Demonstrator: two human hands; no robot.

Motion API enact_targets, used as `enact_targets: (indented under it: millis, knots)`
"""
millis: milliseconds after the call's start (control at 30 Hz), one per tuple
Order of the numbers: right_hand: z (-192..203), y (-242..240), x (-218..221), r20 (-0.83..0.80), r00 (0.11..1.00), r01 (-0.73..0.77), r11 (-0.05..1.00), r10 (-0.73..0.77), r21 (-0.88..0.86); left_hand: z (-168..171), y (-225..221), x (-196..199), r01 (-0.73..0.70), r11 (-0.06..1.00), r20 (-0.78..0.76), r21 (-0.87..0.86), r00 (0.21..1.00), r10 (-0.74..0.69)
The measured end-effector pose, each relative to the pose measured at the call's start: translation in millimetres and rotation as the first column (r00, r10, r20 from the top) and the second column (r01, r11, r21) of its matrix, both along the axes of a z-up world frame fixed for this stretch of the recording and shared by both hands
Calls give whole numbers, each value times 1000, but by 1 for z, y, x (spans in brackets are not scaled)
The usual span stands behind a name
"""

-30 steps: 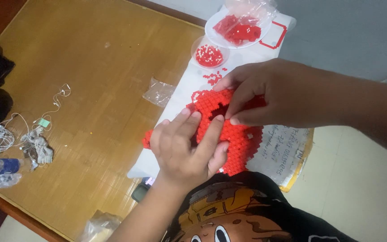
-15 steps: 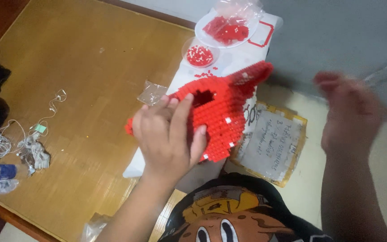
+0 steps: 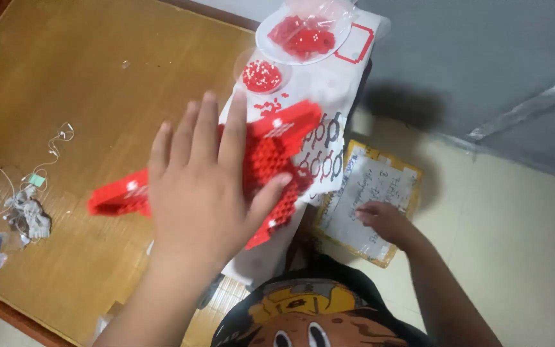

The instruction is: Assembling a complex red block structure by connecting pieces and using a mallet to secure them.

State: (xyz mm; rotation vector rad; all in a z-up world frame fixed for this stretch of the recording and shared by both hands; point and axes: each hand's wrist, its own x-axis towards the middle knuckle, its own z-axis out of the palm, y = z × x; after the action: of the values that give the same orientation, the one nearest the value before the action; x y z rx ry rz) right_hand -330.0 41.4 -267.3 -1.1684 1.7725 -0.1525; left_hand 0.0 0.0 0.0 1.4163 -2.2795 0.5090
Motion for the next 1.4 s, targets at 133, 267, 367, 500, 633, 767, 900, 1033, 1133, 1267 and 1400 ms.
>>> enact_targets:
  millis: [133,267,367,500,633,767,900,1033,1133,1267,1400]
  knots:
    - [-14,-51,13,-22,988,-145,978,150,151,-2,-1,2,-43,999,120,-31,992,46]
    - [-27,-101,35,4,970,-242,963,243,114,0,2,3,-80,997,159,-11,984,81]
    - [-37,-141,62,-40,986,-156,977,164,148,1,5,-1,-168,986,191,-5,967,166]
    - [-75,-179,98,-218,883,-366,901,415,232,5,4,-9,-210,977,128,48,971,202]
    - [-59,-187,131,-121,846,-496,850,519,180,5,6,-10,-218,973,103,72,972,210]
    - [-84,-188,144,-174,867,-447,883,468,144,0,11,-10,-277,959,160,51,951,266]
    - [-44,-186,149,-186,927,-271,925,325,266,-5,14,-11,-218,973,65,75,975,214]
    - [9,-174,127,121,991,58,998,-59,6,-12,18,-14,-247,968,-60,-50,968,244]
    - [-71,-177,57,-89,993,46,954,-75,-296,-6,30,-20,-304,952,-22,43,952,305]
    - [51,-129,23,-17,899,426,880,-439,-209,-9,28,-13,-237,966,-100,100,964,247]
    - [124,-68,-10,-27,973,171,792,-230,-587,-17,22,-10,-219,975,-47,-41,975,217]
